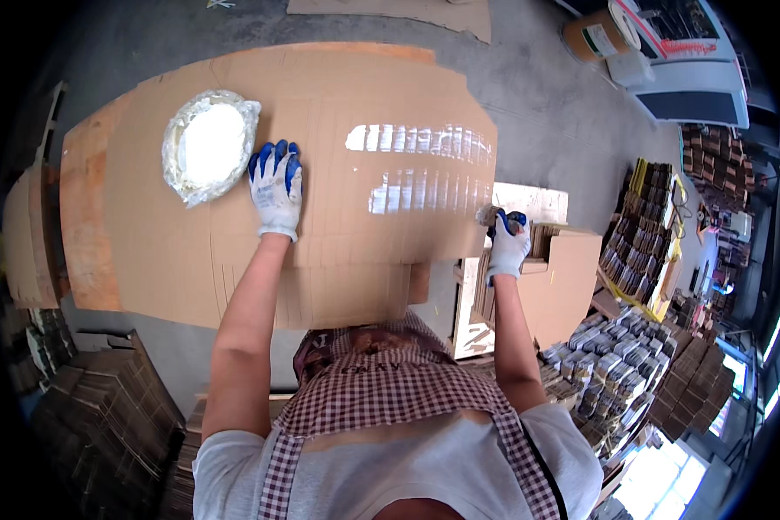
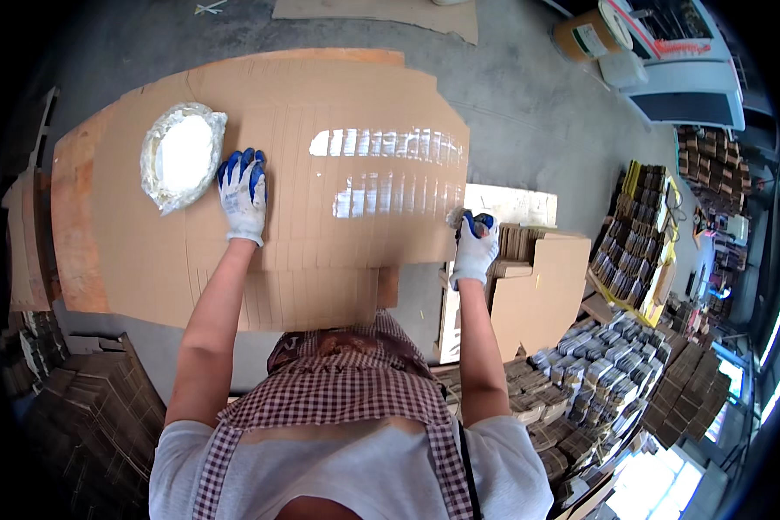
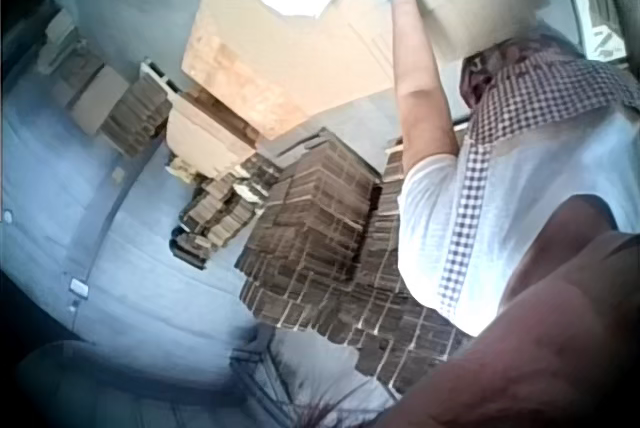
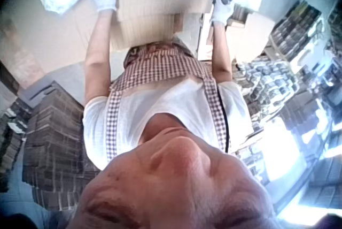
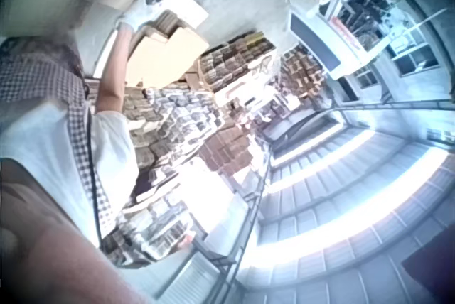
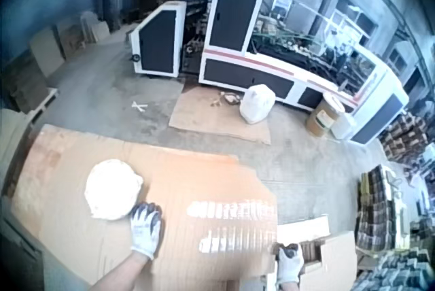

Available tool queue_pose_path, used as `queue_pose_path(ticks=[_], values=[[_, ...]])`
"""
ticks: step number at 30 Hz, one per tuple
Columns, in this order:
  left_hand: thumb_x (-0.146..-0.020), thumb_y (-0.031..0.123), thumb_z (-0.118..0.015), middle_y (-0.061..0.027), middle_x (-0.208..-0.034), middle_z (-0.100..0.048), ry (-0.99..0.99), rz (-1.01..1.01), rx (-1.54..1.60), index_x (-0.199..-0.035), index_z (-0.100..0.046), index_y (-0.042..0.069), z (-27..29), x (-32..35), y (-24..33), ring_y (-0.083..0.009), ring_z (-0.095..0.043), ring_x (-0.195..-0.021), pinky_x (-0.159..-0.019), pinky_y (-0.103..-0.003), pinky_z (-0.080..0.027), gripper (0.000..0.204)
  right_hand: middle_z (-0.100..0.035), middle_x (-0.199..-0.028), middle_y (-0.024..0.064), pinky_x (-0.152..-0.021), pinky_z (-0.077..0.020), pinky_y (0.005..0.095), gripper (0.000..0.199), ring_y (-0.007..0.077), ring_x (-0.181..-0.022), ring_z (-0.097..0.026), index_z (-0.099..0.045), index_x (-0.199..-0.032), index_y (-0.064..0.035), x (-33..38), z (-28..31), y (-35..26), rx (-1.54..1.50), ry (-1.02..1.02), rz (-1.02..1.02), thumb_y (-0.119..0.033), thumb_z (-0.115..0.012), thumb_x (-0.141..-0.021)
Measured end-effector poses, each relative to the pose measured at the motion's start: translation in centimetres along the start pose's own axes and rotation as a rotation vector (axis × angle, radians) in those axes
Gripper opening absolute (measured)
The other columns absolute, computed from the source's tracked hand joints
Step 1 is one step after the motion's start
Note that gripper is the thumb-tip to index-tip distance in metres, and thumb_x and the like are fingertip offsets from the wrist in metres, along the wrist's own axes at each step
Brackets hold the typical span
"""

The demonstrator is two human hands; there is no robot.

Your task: The person stacks flat cardboard sheets on a wooden workbench and then uses a putty knife to spread a white adhesive from a plastic bag onto the surface of the cardboard. The person works in a warehouse environment with stacks of materials visible in the background.

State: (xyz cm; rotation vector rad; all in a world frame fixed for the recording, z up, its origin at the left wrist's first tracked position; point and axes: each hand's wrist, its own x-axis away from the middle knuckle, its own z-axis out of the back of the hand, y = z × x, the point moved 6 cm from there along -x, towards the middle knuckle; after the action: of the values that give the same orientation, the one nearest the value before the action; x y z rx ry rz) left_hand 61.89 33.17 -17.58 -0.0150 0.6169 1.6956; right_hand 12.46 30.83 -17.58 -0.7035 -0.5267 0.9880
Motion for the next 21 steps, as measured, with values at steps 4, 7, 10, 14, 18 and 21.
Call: queue_pose_path(ticks=[4,7,10,14,18,21], values=[[-0.102,0.028,-0.047,-0.0078,-0.140,-0.060,0.013,0.030,0.057,-0.134,-0.063,0.011,0.7,0.2,-0.5,-0.0312,-0.049,-0.135,-0.120,-0.049,-0.029,0.040,-0.065,-0.090,0.0002,-0.055,-0.0480,0.0220,0.035,0.0071,-0.067,-0.060,-0.064,-0.122,-0.0071,7.0,-6.8,-13.7,-0.430,-0.324,-0.045,-0.003,-0.073,-0.089],[-0.103,0.031,-0.046,-0.0091,-0.139,-0.060,0.036,0.028,0.118,-0.137,-0.062,0.012,0.8,0.0,-0.4,-0.0313,-0.049,-0.135,-0.120,-0.049,-0.029,0.042,-0.067,-0.101,0.0027,-0.072,-0.0568,0.0235,0.038,0.0113,-0.082,-0.067,-0.063,-0.129,-0.0032,10.0,-13.6,-19.5,-0.792,-0.555,-0.115,0.003,-0.068,-0.092],[-0.101,0.031,-0.048,-0.0086,-0.140,-0.059,0.031,0.047,0.117,-0.137,-0.062,0.013,0.8,0.1,-0.5,-0.0323,-0.048,-0.135,-0.119,-0.049,-0.029,0.042,-0.070,-0.101,0.0033,-0.065,-0.0544,0.0222,0.018,0.0084,-0.077,-0.066,-0.069,-0.110,0.0003,10.0,-17.3,-23.0,-0.579,-0.551,-0.105,-0.003,-0.070,-0.092],[-0.097,0.033,-0.057,-0.0056,-0.143,-0.059,0.013,0.086,0.125,-0.137,-0.062,0.015,0.5,0.1,-0.6,-0.0301,-0.048,-0.137,-0.118,-0.047,-0.032,0.044,-0.067,-0.086,0.0040,-0.061,-0.0529,0.0274,0.019,0.0111,-0.068,-0.064,-0.070,-0.103,-0.0044,6.8,-17.8,-22.9,-0.175,-0.436,0.378,-0.016,-0.074,-0.088],[-0.097,0.034,-0.057,-0.0051,-0.144,-0.058,-0.006,0.128,0.113,-0.138,-0.062,0.016,0.3,0.9,-1.5,-0.0291,-0.047,-0.138,-0.115,-0.046,-0.035,0.045,-0.067,-0.105,0.0133,-0.087,-0.0525,0.0424,0.026,0.0297,-0.100,-0.067,-0.069,-0.108,-0.0043,3.4,-13.4,-21.2,0.173,-0.272,0.261,-0.020,-0.072,-0.087],[-0.098,0.034,-0.057,-0.0044,-0.145,-0.057,-0.015,0.147,0.174,-0.139,-0.061,0.016,0.5,0.5,-1.1,-0.0283,-0.047,-0.139,-0.115,-0.045,-0.034,0.045,-0.070,-0.101,0.0112,-0.082,-0.0541,0.0366,0.028,0.0257,-0.089,-0.069,-0.069,-0.109,-0.0028,1.8,-13.9,-20.4,0.000,-0.240,0.302,-0.015,-0.075,-0.084]])
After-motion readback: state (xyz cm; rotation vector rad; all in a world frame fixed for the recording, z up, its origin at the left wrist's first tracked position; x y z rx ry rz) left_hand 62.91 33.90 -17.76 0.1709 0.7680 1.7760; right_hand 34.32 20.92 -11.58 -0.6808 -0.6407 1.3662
